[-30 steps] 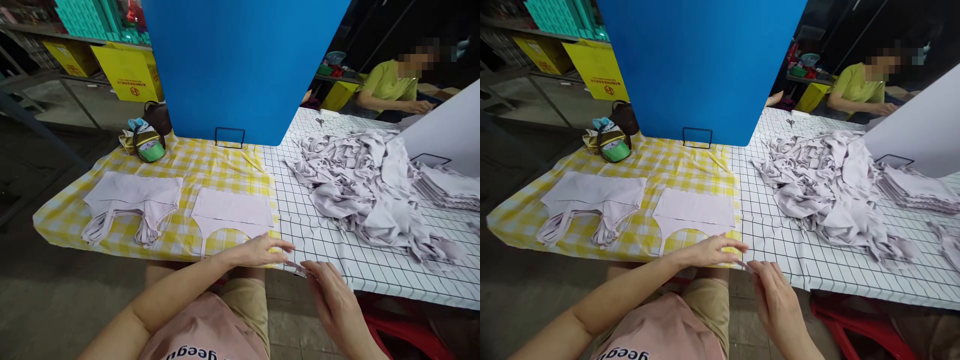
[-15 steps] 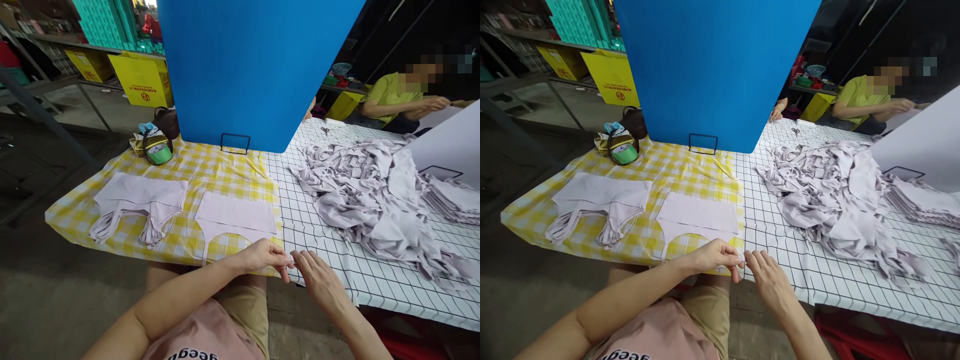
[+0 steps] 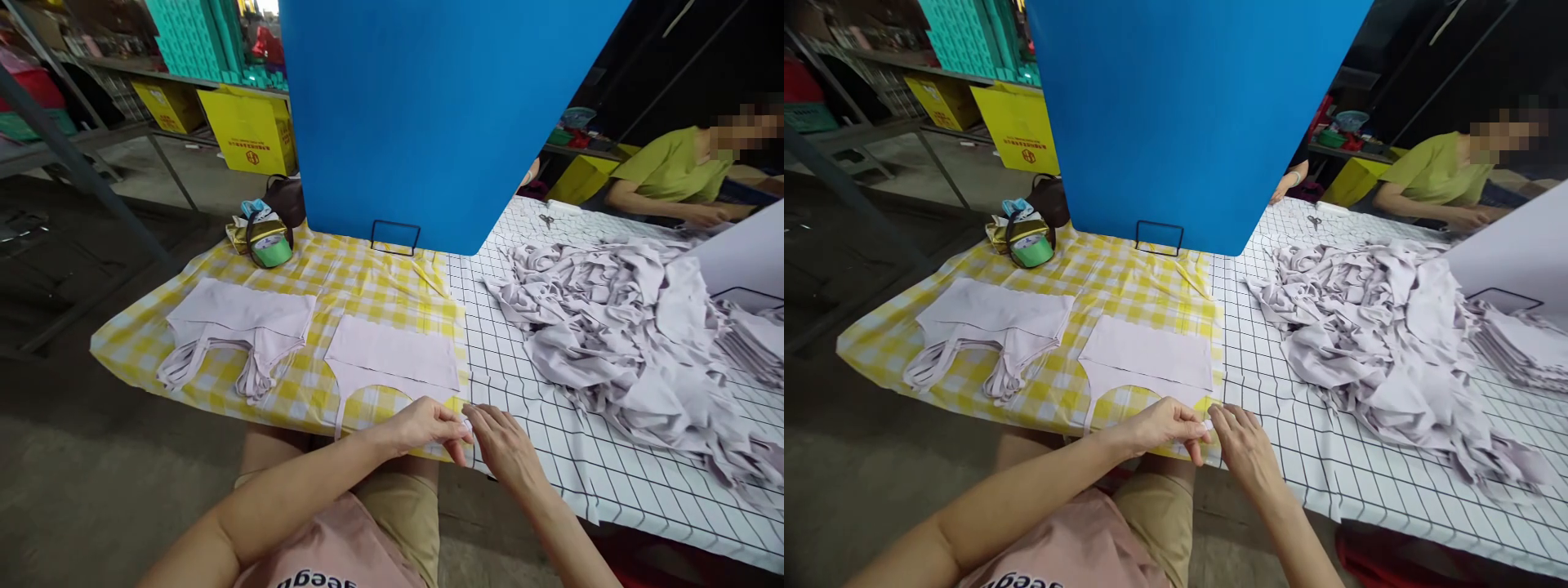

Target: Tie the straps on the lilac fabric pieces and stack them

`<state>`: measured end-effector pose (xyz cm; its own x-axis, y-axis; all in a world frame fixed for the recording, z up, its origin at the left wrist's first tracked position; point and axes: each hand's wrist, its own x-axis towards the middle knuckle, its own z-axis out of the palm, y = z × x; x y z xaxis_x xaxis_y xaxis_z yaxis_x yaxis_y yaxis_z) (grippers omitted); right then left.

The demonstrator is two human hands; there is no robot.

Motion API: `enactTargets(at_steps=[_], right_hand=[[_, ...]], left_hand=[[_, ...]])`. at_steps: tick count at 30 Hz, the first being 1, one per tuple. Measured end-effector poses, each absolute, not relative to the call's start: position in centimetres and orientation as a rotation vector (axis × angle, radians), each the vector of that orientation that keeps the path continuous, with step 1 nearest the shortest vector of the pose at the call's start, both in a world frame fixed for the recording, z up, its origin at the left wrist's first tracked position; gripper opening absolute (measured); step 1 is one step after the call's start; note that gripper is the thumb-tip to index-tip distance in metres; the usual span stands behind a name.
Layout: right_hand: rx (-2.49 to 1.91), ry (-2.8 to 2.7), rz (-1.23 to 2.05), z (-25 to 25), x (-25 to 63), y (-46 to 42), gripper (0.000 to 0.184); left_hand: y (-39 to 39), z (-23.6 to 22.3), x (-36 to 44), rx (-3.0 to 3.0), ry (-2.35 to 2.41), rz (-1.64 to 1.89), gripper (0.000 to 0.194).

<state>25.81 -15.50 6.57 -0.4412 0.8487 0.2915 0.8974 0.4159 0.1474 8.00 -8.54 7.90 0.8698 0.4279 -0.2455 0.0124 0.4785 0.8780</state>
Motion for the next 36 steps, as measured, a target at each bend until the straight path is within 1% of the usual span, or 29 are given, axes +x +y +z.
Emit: enactTargets(at_steps=[4,8,11,13,16,18,21,24,28,36], right_hand=[[-1.654,-2.428,-0.467,6.2,25.8,-14.8,0.025],[-1.665,-2.376,-0.365,6.0,25.9,-14.1,0.026],[-1.653,-2.247,-0.188,5.7,25.7,-13.5,0.03],[-1.685,-2.075,-0.017,5.4,25.4,-13.1,0.031],[-1.809,-1.79,0.258,4.9,24.8,-12.5,0.023],[-1.856,-1.664,0.39,4.8,24.3,-12.0,0.019],[-1.848,-1.591,0.405,4.7,23.6,-11.2,0.022],[-1.849,-1.592,0.359,4.5,23.1,-10.3,0.024],[-1.857,-1.638,0.386,3.9,22.8,-9.1,0.026],[-1.867,-1.762,0.41,2.9,22.3,-6.9,0.027]], left_hand=[[-8.7,7.6,8.0,1.227,0.527,0.292,0.033],[-8.0,6.6,8.2,1.598,0.642,0.272,0.03],[-6.1,5.1,8.0,1.993,0.841,0.365,0.02],[-4.5,4.0,7.6,2.263,0.941,0.416,0.019],[-2.4,2.6,7.1,2.587,0.893,0.368,0.024],[-1.6,2.1,7.0,2.71,0.8,0.348,0.021],[-1.1,1.8,7.4,2.756,0.727,0.342,0.009],[-0.9,1.4,7.8,2.714,0.741,0.359,0.016],[-0.3,1.0,7.9,2.595,0.806,0.419,0.011],[0.6,0.8,8.1,2.387,0.852,0.455,0.01]])
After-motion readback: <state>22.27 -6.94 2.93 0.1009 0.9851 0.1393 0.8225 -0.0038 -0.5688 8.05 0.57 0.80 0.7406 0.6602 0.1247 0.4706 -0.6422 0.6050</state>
